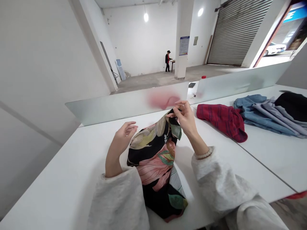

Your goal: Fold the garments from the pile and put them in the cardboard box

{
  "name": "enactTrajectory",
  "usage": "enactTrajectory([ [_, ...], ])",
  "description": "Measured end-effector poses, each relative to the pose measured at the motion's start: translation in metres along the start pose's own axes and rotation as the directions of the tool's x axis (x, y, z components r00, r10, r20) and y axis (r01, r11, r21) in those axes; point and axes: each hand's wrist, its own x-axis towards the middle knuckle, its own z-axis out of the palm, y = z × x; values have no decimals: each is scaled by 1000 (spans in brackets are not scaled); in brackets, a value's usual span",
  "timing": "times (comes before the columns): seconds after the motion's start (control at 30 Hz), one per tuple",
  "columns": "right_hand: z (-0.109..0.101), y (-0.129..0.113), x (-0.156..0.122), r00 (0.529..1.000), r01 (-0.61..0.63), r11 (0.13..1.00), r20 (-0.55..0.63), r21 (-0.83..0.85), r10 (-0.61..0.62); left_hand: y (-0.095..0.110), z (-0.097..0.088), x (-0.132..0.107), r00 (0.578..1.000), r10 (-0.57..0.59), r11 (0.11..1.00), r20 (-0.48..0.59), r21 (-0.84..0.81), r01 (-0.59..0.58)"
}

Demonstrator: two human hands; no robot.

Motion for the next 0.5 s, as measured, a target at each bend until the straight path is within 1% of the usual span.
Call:
enactTrajectory([
  [0.03, 6, -4, -5, 999, -6, 1000, 39, 25, 5, 9, 6, -3, 991, 29, 1000, 128, -11, -28],
  [0.07, 13, -10, -10, 996, -11, 999, 86, 50, 7, 16, 15, -6, 967, 59, 998, 249, -9, -59],
  [0.1, 20, -15, -16, 990, -17, 997, 144, 71, 7, 22, 25, -7, 937, 90, 995, 337, 9, -99],
  [0.13, 26, -20, -22, 976, -28, 996, 217, 85, 9, 27, 36, -8, 921, 121, 989, 371, 37, -145],
  [0.17, 31, -25, -28, 954, -43, 995, 298, 92, 14, 29, 47, -7, 923, 151, 980, 355, 66, -186],
  [0.2, 34, -29, -32, 927, -54, 994, 374, 93, 15, 29, 57, -6, 941, 173, 974, 292, 88, -207],
  [0.23, 36, -33, -36, 902, -58, 994, 433, 88, 15, 28, 65, -3, 961, 175, 976, 213, 91, -198],
  [0.27, 36, -35, -38, 888, -52, 996, 459, 77, 11, 26, 69, -1, 979, 151, 985, 135, 59, -160],
  [0.3, 35, -36, -38, 893, -37, 997, 449, 61, 5, 24, 70, 2, 992, 105, 994, 63, -13, -105],
  [0.33, 32, -36, -36, 912, -10, 999, 410, 36, -5, 22, 67, 4, 998, 54, 991, -14, -123, -55],
  [0.37, 28, -35, -33, 935, 21, 1000, 354, 2, -21, 21, 61, 6, 996, 6, 966, -92, -255, -30],
  [0.4, 24, -32, -30, 952, 49, 998, 304, -39, -35, 20, 53, 6, 984, -32, 920, -178, -391, -41],
  [0.43, 20, -29, -27, 959, 71, 994, 279, -83, -45, 21, 43, 5, 964, -60, 855, -259, -512, -84],
  [0.47, 18, -24, -24, 956, 93, 988, 290, -123, -54, 21, 33, 3, 942, -78, 781, -328, -607, -147],
  [0.5, 16, -18, -22, 939, 113, 981, 341, -155, -54, 22, 23, 0, 923, -81, 713, -376, -669, -210],
])
